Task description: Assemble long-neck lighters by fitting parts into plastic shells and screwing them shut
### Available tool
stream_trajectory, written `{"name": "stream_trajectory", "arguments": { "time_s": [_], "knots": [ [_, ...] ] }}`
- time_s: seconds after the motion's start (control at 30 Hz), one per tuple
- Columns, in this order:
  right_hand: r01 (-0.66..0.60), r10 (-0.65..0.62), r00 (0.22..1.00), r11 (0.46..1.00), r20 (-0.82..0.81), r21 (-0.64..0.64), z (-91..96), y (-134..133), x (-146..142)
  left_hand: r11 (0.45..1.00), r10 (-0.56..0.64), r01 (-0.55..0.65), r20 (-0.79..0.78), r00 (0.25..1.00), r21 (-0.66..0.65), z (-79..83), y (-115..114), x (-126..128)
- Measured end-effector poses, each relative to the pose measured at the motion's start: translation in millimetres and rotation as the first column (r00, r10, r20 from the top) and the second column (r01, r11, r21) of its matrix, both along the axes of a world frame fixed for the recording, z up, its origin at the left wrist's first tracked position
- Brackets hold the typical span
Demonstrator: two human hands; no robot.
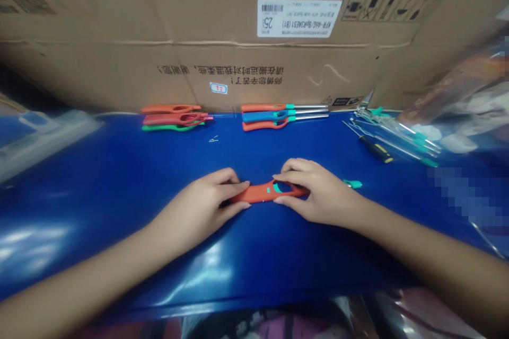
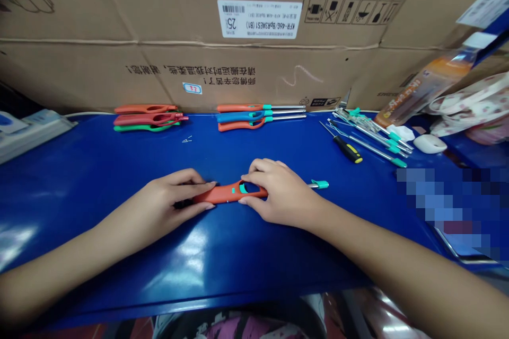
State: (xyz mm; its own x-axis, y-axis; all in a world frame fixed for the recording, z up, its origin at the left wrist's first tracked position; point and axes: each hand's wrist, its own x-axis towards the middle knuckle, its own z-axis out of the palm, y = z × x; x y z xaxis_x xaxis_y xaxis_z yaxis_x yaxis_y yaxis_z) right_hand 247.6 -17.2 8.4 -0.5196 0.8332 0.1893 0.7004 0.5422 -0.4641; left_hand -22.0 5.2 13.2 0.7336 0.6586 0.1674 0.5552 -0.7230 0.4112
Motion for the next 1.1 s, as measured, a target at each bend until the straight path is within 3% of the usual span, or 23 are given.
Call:
{"name": "stream_trajectory", "arguments": {
  "time_s": [0.23, 0.33, 0.47, 0.63, 0.8, 0.9, 1.1],
  "knots": [
    [-0.025, 0.016, 0.994, 0.997, 0.108, 0.075, 2.8, -1, -4, 0.981, 0.021, 0.022, -0.219, 0.976, 0.192, 4.9, -9, 7],
    [-0.081, 0.051, 0.983, 0.983, 0.178, 0.163, 1.2, 1, -1, 0.972, 0.018, 0.032, -0.208, 0.978, 0.234, 3.6, -9, 6],
    [-0.163, 0.087, 0.959, 0.948, 0.271, 0.272, -1.3, 6, 4, 0.982, -0.002, 0.026, -0.125, 0.992, 0.189, -0.8, -2, 3],
    [-0.184, 0.117, 0.971, 0.921, 0.207, 0.343, -0.2, 7, 7, 0.995, -0.024, 0.024, -0.002, 1.000, 0.093, -1.3, 1, 2],
    [-0.178, 0.117, 0.978, 0.898, 0.173, 0.403, -1.4, 2, 6, 0.996, -0.084, 0.082, 0.027, 0.996, 0.047, -2.1, -3, 3],
    [-0.139, 0.099, 0.988, 0.896, 0.117, 0.423, -2.8, 1, 5, 0.993, -0.075, 0.071, 0.033, 0.997, 0.098, -2.3, -2, 3],
    [-0.139, 0.141, 0.990, 0.951, 0.014, 0.276, -2.8, 1, -4, 0.971, -0.073, 0.070, 0.005, 0.997, 0.229, -0.6, -8, 5]
  ]
}}
